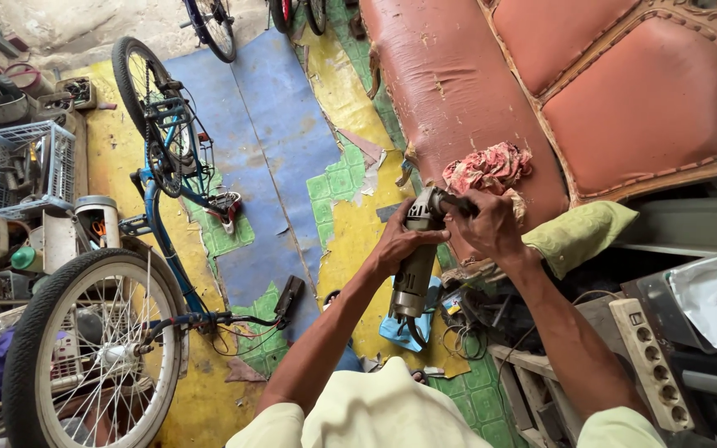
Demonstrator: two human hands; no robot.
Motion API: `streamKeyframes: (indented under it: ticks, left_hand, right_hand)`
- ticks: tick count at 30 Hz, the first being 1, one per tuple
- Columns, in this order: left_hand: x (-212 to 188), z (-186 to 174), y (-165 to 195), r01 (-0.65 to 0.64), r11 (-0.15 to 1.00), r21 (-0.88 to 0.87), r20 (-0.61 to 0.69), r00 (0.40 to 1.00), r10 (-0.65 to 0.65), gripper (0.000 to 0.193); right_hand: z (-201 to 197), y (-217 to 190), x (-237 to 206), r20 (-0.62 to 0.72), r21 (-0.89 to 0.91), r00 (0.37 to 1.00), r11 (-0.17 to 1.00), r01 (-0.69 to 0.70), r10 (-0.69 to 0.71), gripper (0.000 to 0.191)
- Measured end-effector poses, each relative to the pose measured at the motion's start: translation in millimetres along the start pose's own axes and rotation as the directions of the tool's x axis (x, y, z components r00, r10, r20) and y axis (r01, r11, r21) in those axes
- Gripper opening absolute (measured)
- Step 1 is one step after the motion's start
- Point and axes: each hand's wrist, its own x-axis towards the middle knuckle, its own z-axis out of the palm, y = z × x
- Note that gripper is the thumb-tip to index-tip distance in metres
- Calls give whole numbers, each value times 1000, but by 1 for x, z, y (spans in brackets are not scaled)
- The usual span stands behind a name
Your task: The person plugs in a power tool, then uses a wrench to adjust the rear wheel axle of a bicycle. The person handles a power tool and a wrench while working on the bicycle in a cluttered workshop.
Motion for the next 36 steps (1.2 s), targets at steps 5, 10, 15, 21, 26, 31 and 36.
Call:
streamKeyframes:
  ticks: [5, 10, 15, 21, 26, 31, 36]
  left_hand:
    - [-1, 1, 2, -21, 1000, -17, 20, 1000, 22, 95]
    - [-1, 3, 4, 7, 1000, -2, -3, 1000, -7, 97]
    - [-3, 3, 4, -4, 1000, 6, 17, 1000, 4, 93]
    - [-2, 5, 5, -6, 1000, 4, 18, 1000, 6, 94]
    - [0, 6, 4, 16, 999, 27, 23, 1000, -17, 96]
    - [2, 6, 4, -7, 1000, 18, 31, 999, 6, 96]
    - [1, 9, 4, 9, 1000, 9, 43, 999, -9, 98]
  right_hand:
    - [-2, 3, -1, -35, 104, 994, 989, 105, -102, 50]
    - [-1, 5, -3, 26, -3, 997, 997, -79, 79, 37]
    - [3, 12, -6, 20, 59, 1000, 998, 1, -2, 40]
    - [5, 18, -5, 3, 105, 997, 992, -71, 71, 47]
    - [3, 15, -6, 104, -257, 967, 945, -201, 234, 43]
    - [-2, 12, -4, -35, 80, 999, 997, 13, -10, 48]
    - [-1, 9, -6, 62, -114, 983, 980, -165, 173, 39]
